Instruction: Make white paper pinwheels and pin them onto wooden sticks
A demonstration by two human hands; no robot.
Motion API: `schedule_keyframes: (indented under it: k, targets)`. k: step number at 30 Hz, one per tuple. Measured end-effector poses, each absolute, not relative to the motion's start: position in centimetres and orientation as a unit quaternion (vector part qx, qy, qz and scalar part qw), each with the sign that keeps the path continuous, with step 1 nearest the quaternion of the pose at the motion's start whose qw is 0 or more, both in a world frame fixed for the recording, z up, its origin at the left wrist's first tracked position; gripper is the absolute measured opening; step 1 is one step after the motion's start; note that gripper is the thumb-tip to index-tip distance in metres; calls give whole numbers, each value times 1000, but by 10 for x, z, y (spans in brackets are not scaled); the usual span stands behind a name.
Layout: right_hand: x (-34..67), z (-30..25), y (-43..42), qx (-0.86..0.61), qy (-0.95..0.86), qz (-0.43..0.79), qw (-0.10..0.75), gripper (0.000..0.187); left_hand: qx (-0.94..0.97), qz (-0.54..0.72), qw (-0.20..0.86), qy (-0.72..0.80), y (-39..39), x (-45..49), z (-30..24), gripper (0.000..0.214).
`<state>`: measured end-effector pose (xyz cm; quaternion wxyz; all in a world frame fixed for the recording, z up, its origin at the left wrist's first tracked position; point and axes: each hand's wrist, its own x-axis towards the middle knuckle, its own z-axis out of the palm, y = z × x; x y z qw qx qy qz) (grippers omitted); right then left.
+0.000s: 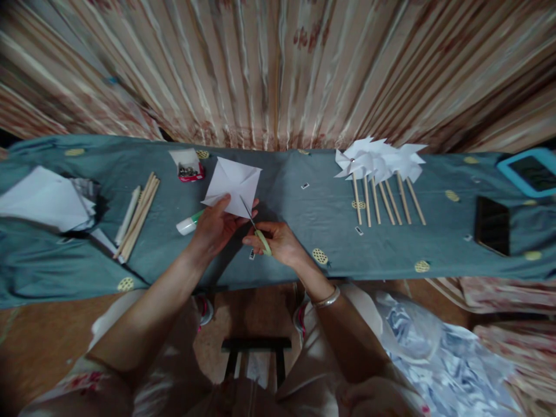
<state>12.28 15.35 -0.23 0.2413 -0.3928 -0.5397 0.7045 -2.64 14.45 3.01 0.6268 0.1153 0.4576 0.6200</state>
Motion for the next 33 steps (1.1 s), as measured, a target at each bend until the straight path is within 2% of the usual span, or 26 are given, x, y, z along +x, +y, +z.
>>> schedule_keyframes:
  k: [33]
  targets:
    - [120, 4, 153, -408, -521, 707, 249, 45, 128, 608, 628, 468, 142, -24, 32, 28]
